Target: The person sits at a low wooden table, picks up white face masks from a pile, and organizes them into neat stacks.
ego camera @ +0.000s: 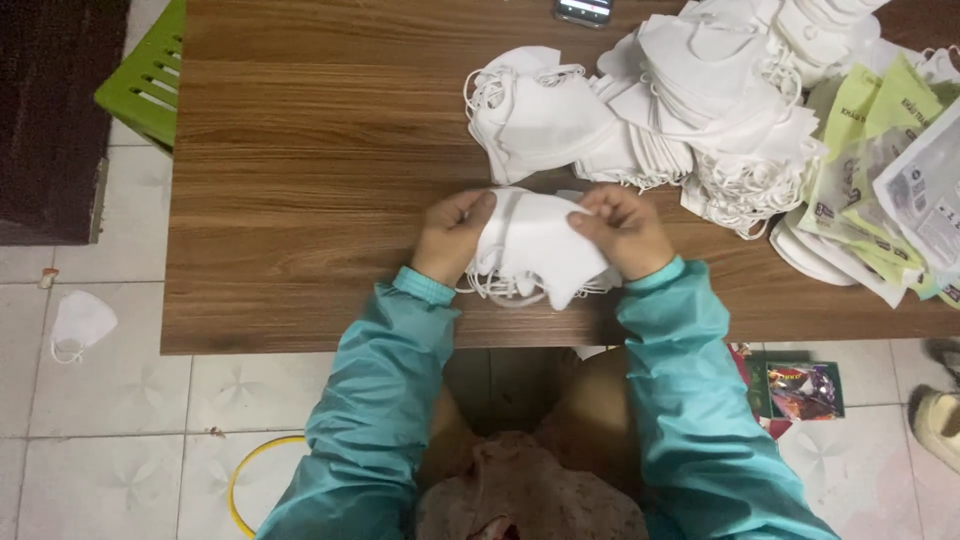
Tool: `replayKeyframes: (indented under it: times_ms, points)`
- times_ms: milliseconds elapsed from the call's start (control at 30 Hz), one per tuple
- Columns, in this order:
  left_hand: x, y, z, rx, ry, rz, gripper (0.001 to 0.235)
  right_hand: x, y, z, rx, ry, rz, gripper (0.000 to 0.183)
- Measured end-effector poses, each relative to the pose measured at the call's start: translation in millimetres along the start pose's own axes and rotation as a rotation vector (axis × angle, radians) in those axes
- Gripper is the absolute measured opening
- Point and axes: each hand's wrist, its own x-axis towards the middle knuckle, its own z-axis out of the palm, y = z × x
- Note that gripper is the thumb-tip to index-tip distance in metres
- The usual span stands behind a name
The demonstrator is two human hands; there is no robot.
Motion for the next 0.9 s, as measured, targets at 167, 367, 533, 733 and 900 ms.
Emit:
replayKeyframes:
  times_ms: [167,367,533,733,900]
  points:
    - [2.3,-12.7,8.8,-0.075,-0.090,0.012,0.031,7.0,28.4,-2.5,0.031,-0.014,0.055,0.021]
    - [-1.6,-13.4,9.7,-0.109,-0.103,0.054,0.026,11.4,39.9,-0.2,0.032,-0.050,0.062,0.021]
    - [-4.4,-12.8,9.4,-0.043,-0.084,0.091,0.023,10.4,35.6,-2.6,0.019,-0.067,0.041,0.022]
    - [-10.7,4.9,0.8,0.044,0.104,0.263,0.021,13.5,33.7,-37.6,-0.756,0.111,-0.091,0.034]
    - [-3.8,0.8,-9.5,-0.008,0.204,0.261,0.020,15.9,41.4,-41.0,-1.243,-0.055,0.119,0.059]
